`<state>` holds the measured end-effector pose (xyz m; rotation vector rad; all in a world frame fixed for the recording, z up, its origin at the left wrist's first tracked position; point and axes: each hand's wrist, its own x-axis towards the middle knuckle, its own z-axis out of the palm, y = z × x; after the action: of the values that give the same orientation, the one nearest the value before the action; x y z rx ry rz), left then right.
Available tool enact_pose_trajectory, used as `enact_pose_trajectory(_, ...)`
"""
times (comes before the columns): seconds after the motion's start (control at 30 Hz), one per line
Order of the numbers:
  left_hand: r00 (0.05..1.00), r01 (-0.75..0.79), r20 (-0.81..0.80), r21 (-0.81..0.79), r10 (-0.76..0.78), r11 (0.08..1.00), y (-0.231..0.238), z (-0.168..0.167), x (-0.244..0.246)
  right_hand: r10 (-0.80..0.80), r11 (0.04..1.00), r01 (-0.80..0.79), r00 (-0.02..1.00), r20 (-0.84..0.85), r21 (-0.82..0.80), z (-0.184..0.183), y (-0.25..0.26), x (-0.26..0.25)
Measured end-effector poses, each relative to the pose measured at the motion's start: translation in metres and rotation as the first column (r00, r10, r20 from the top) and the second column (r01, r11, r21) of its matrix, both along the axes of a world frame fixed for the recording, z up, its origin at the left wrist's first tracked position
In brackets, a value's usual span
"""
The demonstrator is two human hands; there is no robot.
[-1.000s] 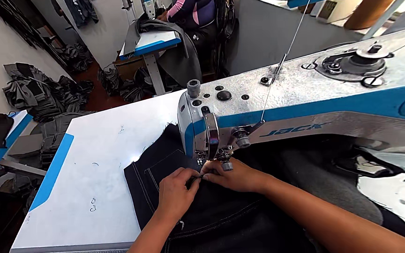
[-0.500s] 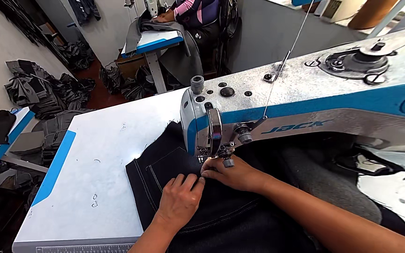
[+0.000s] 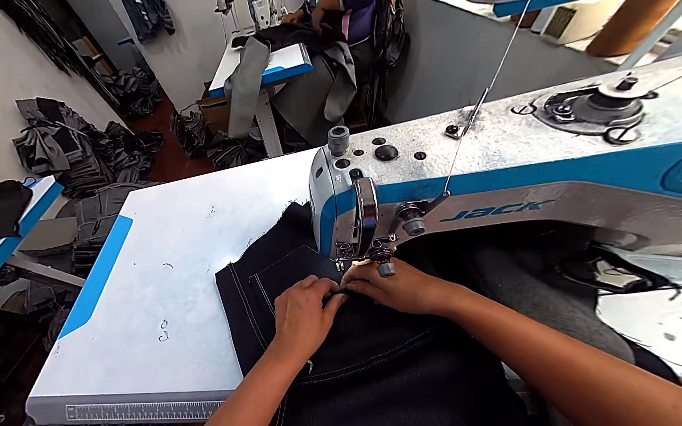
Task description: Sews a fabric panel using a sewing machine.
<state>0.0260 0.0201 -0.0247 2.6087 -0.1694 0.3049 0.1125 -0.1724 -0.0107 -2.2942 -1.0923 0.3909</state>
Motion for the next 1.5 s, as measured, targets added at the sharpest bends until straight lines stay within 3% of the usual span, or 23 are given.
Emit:
enact_pose_trajectory(0.2, 1.0, -0.023, 0.01, -0.031, 0.024, 0.999, 0.001, -0.005, -0.001, -0.026, 1.0, 0.026, 0.998, -0.059, -0.005, 0.006, 0.0, 0.0)
enact_pose_trajectory(0.33, 0.995, -0.005, 0.098, 0.022, 0.003, 1.0, 0.001, -0.01, -0.002, -0.032, 0.999, 0.032, 0.999, -0.023, 0.003, 0.002, 0.0, 0.0)
enact_pose_trajectory(0.53, 0.981, 0.043, 0.184, 0.08, -0.057, 0.996, 0.002, -0.014, -0.001, 0.035, 0.999, -0.033, 0.992, -0.123, 0.016, 0.005, -0.002, 0.006)
enact_pose_trajectory(0.87, 0.979, 0.058, 0.194, 0.051, -0.067, 0.997, 0.002, -0.014, 0.001, 0.034, 0.999, -0.034, 0.999, 0.034, 0.006, 0.0, 0.0, 0.003)
enact_pose_trajectory(1.1, 0.96, 0.094, 0.252, 0.122, -0.122, 0.988, 0.002, -0.017, 0.0, 0.115, 0.985, -0.142, 0.964, 0.238, 0.1, -0.011, -0.002, 0.002)
enact_pose_trajectory(1.3, 0.98, 0.197, -0.053, 0.194, -0.19, 0.961, 0.022, 0.006, -0.031, 0.142, 0.971, -0.221, 0.841, 0.522, 0.091, -0.019, -0.002, -0.004)
enact_pose_trajectory(1.4, 0.994, 0.098, 0.023, 0.261, -0.108, 0.96, 0.037, 0.002, -0.062, 0.154, 0.972, -0.223, 0.834, 0.529, 0.069, -0.018, -0.003, -0.004)
enact_pose_trajectory(1.5, 0.988, 0.084, 0.112, 0.211, -0.11, 0.974, 0.055, -0.009, -0.08, 0.161, 0.966, -0.243, 0.836, 0.524, 0.091, -0.019, -0.004, -0.002)
